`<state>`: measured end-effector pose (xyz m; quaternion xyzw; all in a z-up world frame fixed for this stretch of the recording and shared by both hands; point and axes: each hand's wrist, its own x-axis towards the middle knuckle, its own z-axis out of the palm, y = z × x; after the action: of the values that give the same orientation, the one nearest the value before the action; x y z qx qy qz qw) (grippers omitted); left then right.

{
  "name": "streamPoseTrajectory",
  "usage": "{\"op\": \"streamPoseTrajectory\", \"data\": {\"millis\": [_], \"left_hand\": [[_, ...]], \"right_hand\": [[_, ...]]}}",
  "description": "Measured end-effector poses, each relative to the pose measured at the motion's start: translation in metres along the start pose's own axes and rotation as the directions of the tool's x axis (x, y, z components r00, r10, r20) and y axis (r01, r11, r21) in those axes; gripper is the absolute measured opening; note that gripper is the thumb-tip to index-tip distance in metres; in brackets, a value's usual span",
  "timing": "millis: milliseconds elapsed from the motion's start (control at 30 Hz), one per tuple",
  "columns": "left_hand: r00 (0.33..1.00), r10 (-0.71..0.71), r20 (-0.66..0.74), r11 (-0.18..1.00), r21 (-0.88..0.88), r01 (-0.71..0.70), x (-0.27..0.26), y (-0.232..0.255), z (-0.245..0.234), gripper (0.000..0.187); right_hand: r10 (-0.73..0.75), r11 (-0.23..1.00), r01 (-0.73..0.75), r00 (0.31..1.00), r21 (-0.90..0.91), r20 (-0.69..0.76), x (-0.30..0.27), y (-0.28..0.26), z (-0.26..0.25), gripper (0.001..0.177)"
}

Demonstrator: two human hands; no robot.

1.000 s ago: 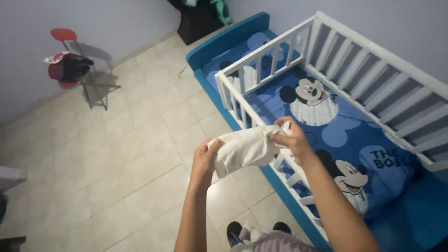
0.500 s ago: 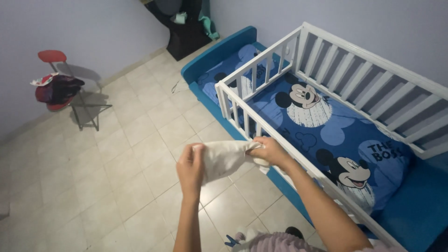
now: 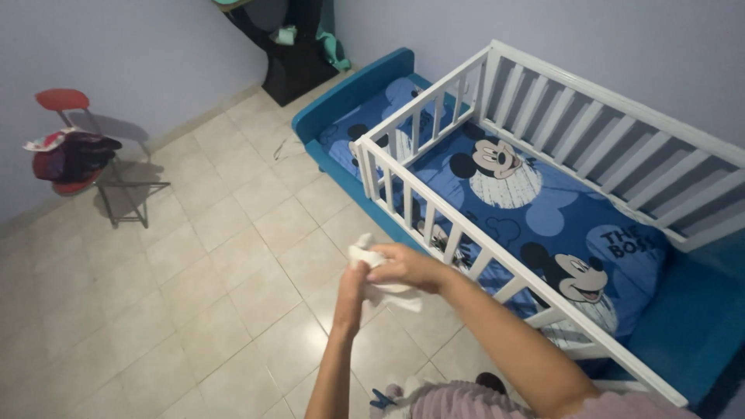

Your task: Wiping the bars and frame of a blue and white crib with a cloth.

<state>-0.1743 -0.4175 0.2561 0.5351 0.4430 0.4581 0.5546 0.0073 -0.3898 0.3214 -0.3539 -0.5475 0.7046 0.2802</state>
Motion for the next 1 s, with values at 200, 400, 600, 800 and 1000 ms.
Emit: {"op": "streamPoseTrajectory", "data": {"millis": [200, 400, 600, 800, 1000], "left_hand": [[0.95, -0.266, 0.162, 0.698, -0.647, 0.306, -0.007, 0.001, -0.002, 0.065], [0.941, -0.299, -0.156, 0.934, -0.251, 0.255, 0.017, 0.017, 0.006, 0.044], [0.883, -0.349, -0.315, 0.919, -0.301, 0.256, 0.062, 0.032, 0.003, 0.042], [0.888, -0.269, -0.373, 0.902, -0.42, 0.097, 0.144, -0.001, -0.001, 0.047], [0.809, -0.371, -0.457, 0.909, -0.355, 0.217, 0.246, -0.064, -0.002, 0.038]], "right_hand": [[0.035, 0.965, -0.037, 0.999, 0.261, 0.014, -0.003, -0.015, 0.013, 0.039], [-0.138, 0.982, 0.059, 0.867, -0.177, -0.478, 0.019, 0.027, -0.046, 0.021], [-0.041, 0.996, -0.039, 0.622, -0.083, -0.782, 0.003, 0.023, -0.1, 0.022], [0.085, 0.985, -0.16, 0.787, -0.07, -0.611, 0.041, 0.058, -0.153, 0.021], [0.2, 0.962, -0.272, 0.739, -0.014, -0.643, 0.123, 0.119, -0.256, 0.023]]}}
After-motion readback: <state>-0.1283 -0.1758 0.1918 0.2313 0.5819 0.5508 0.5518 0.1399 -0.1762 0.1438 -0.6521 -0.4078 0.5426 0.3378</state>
